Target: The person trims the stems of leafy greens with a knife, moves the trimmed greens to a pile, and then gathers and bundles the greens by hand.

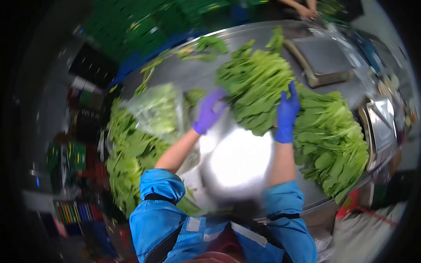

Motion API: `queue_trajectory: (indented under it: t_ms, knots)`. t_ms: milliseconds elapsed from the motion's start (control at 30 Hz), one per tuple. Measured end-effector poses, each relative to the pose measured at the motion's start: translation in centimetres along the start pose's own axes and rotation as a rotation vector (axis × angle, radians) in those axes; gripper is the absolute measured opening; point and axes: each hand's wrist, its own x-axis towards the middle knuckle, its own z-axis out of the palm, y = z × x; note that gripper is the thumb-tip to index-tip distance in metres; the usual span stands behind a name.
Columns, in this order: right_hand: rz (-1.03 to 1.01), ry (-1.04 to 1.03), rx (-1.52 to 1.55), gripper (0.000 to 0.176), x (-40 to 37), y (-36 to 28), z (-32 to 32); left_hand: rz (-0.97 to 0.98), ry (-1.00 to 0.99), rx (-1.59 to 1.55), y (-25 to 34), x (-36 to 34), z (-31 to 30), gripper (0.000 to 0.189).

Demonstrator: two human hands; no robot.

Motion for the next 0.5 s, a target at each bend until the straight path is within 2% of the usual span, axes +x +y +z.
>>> queue_trajectory:
  t_ms: [33, 67, 100, 133, 167, 200, 267, 300, 367, 433, 500]
  knots:
    - [0.04, -0.106, -0.011, 0.044, -2.2, -2.8, 0.2, 0.062, -0.006, 0.012, 0.4, -4.7, 0.0, 0.037]
    - [0.093, -0.229, -0.023, 0.042, -5.3, -4.7, 0.3, 0.044, -0.151, 0.01, 0.3, -9.6, -0.6, 0.045]
    - [0.07, -0.327, -0.053, 0.041, -8.0, -4.7, 0.7, -0.049, -0.128, -0.048, 3.3, -14.0, -1.4, 0.045]
    - [0.044, -0.425, -0.077, 0.04, -10.6, -4.2, 1.0, -0.055, -0.146, -0.08, 3.9, -19.0, -1.7, 0.042]
    - [0.077, -0.569, -0.142, 0.037, -13.4, -2.7, 0.9, 0.001, -0.202, 0.059, 5.6, -22.8, -3.5, 0.04]
    - [0.097, -0.7, -0.203, 0.034, -16.5, -1.6, 1.0, -0.107, -0.246, 0.047, 6.8, -26.9, -4.7, 0.039]
    - [0.356, -0.901, -0.427, 0.031, -23.5, -2.3, 1.4, -0.172, -0.232, 0.066, 9.1, -33.5, -8.2, 0.037]
    - [0.312, -1.025, -0.486, 0.03, -25.9, 0.3, 1.1, -0.179, -0.231, 0.083, 9.5, -35.9, -10.6, 0.036]
    - [0.406, -1.136, -0.375, 0.032, -31.1, 1.2, 1.8, -0.159, -0.167, 0.139, 9.6, -38.7, -15.9, 0.028]
    - [0.488, -1.115, -0.369, 0.033, -36.2, 0.1, 4.3, -0.349, 0.007, 0.148, 8.6, -41.5, -22.0, 0.022]
    - [0.506, -1.106, -0.369, 0.033, -41.3, -1.1, 7.1, -0.369, 0.043, 0.448, 8.0, -43.2, -28.7, 0.017]
